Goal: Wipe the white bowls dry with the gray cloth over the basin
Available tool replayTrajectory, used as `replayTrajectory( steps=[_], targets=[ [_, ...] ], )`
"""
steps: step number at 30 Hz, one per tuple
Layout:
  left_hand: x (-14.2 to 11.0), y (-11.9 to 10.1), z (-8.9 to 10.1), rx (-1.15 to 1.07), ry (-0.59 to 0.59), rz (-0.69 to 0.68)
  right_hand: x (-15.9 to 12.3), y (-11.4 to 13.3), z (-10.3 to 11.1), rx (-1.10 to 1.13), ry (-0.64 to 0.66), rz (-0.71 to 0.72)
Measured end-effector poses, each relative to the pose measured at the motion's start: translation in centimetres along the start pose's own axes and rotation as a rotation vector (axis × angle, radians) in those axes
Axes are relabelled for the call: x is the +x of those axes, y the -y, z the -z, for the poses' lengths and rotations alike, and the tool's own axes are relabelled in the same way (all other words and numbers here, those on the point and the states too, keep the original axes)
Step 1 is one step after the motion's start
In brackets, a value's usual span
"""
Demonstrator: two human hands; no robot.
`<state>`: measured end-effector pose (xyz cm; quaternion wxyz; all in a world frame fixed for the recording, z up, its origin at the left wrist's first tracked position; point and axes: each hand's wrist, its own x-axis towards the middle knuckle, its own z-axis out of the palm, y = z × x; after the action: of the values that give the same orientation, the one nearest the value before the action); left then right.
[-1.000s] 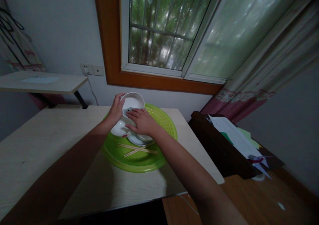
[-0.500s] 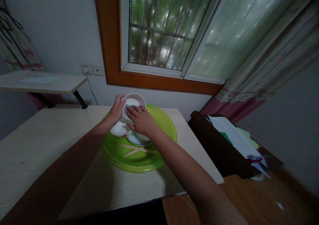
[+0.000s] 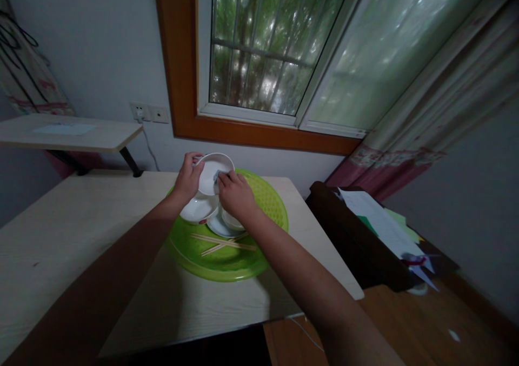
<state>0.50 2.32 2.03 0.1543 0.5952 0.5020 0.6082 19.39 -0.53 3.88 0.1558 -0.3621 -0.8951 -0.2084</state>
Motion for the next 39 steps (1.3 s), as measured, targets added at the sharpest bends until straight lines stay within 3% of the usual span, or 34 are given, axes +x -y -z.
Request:
replayTrajectory(
  steps=[5, 10, 22, 27, 33, 39],
  targets=[
    [-0.2, 0.2, 0.0, 0.004, -0.002, -0.042, 0.1, 0.4, 0.1, 0.130, 0.051, 0.161],
    [-0.2, 0.4, -0.2, -0.046, 0.012, -0.002, -0.1, 0.5, -0.8, 0.254, -0.022, 0.255],
    [-0.2, 0.5, -0.8, -0.154, 0.135, 0.089, -0.2, 0.2, -1.0, 0.120, -0.083, 0.086],
    [0.0, 0.3, -0.7, -0.099, 0.070, 0.074, 0.1, 0.2, -0.7, 0.050, -0.065, -0.027],
    [0.0, 0.4, -0.2, 0.018, 0.047, 0.047, 0.1, 0.5, -0.3, 0.099, 0.065, 0.060],
    [0.1, 0.5, -0.4, -0.052, 0.045, 0.034, -0.4, 0.4, -0.9, 0.242, 0.025, 0.187]
  ],
)
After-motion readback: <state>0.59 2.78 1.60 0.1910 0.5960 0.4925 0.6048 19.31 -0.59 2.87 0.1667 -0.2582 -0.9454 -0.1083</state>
